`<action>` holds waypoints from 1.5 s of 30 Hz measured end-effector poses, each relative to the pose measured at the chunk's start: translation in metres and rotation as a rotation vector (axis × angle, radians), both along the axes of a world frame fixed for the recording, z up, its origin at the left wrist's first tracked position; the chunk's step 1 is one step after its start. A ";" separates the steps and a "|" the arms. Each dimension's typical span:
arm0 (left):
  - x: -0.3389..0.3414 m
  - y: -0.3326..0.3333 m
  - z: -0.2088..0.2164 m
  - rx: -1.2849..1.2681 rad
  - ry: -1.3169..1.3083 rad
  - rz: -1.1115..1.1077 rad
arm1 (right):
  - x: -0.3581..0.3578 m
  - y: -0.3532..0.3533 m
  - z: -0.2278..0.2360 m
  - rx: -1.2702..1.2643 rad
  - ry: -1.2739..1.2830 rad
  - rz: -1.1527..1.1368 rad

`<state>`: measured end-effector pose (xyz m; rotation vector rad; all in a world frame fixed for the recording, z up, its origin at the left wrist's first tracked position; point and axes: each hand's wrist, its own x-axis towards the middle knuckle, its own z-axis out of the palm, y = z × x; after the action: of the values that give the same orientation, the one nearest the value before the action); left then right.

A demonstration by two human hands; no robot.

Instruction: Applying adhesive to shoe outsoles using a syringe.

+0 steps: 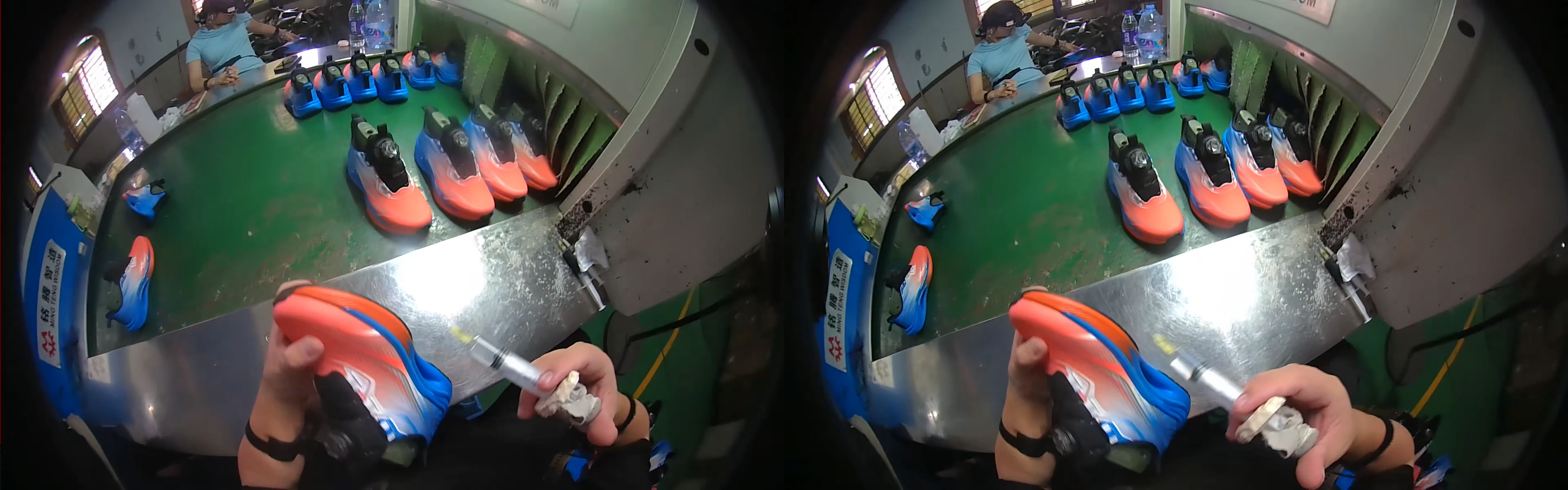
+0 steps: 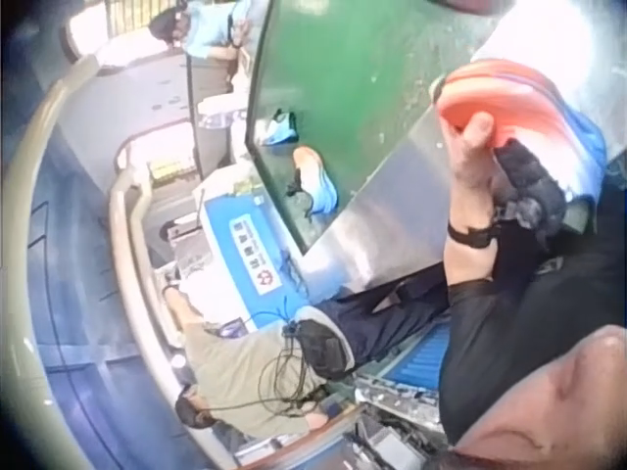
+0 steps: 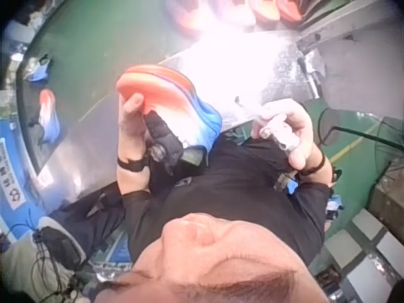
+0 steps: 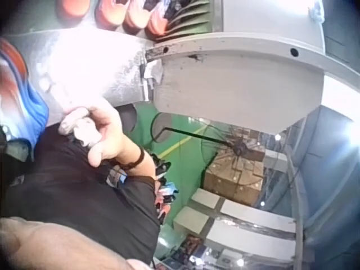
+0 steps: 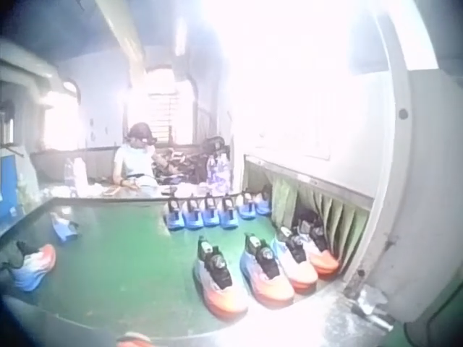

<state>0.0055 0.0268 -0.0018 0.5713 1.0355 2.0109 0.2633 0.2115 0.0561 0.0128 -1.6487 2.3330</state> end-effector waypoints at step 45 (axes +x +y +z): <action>0.009 -0.012 0.011 0.099 0.127 -0.005 | -0.048 -0.024 0.030 -0.082 -0.063 0.182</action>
<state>0.0145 0.0148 0.0090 0.7618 1.0121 2.0521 0.2154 0.1876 0.0864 0.0768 -1.6421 2.5586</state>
